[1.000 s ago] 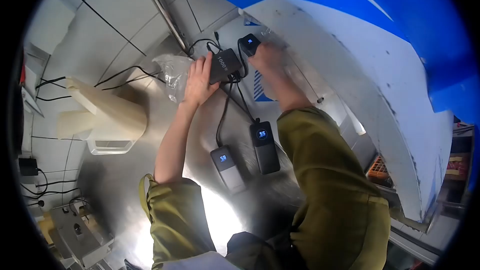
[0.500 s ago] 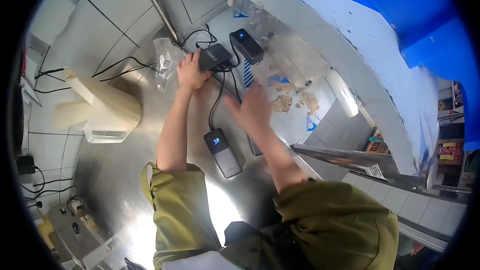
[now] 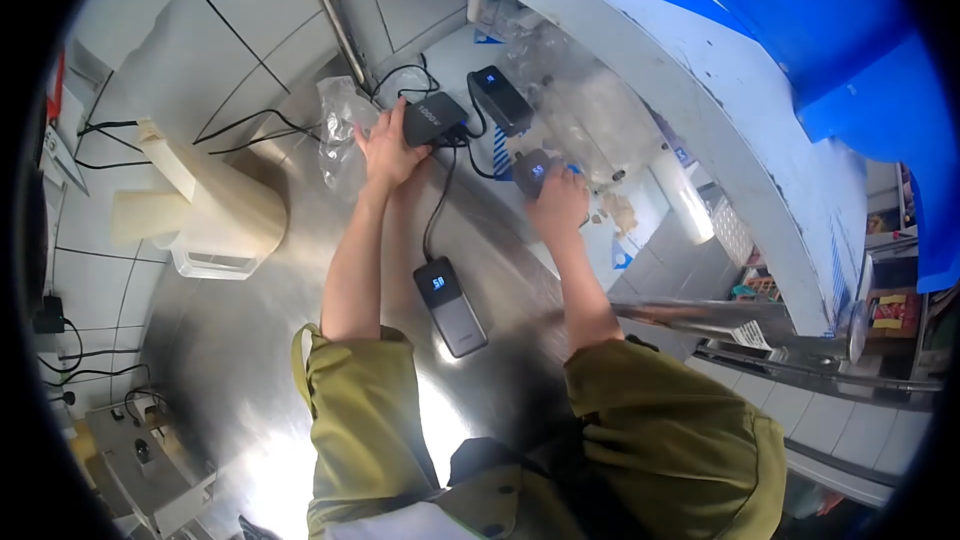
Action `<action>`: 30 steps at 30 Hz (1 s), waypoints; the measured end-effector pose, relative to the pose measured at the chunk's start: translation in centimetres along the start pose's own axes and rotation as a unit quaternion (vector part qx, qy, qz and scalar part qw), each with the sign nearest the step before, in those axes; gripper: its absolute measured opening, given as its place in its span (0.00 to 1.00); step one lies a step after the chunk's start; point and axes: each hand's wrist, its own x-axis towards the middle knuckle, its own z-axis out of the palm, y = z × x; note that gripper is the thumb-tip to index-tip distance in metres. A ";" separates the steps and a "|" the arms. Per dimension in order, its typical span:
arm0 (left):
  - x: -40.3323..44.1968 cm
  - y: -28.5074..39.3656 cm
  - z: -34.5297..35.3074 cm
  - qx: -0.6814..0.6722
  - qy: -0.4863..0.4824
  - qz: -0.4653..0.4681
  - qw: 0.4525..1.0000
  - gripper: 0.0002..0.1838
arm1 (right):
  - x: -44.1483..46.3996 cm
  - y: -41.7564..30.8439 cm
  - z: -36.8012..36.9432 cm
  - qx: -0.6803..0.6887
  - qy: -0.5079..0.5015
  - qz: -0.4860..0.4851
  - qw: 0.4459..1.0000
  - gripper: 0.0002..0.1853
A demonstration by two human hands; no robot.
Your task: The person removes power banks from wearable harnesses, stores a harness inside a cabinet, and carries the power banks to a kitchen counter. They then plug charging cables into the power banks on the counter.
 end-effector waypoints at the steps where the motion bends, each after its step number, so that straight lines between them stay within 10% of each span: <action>1: 0.3 0.0 -0.1 0.008 0.001 0.003 1.000 0.50 | 0.7 0.3 1.1 -0.002 -0.010 -0.002 1.000 0.31; 6: 0.2 0.7 -0.7 0.005 -0.014 -0.016 1.000 0.49 | 1.8 1.3 4.0 -0.012 -0.058 -0.012 0.998 0.34; 10: 0.2 0.7 -0.7 0.022 -0.004 -0.013 1.000 0.48 | -3.9 -2.7 2.1 0.120 0.097 -0.110 0.982 0.39; 14: 0.3 0.6 -0.5 0.024 -0.009 -0.008 1.000 0.48 | -15.6 -8.9 -3.7 0.248 -0.107 -0.245 0.931 0.41; 23: -0.2 1.1 -0.3 -0.009 0.027 -0.027 0.999 0.46 | -10.8 -5.5 -3.9 0.261 -0.230 -0.043 0.936 0.47; 30: 1.9 1.4 1.4 -0.062 0.124 -0.012 0.990 0.43 | 0.1 1.1 -0.3 0.359 -0.181 -0.064 0.913 0.41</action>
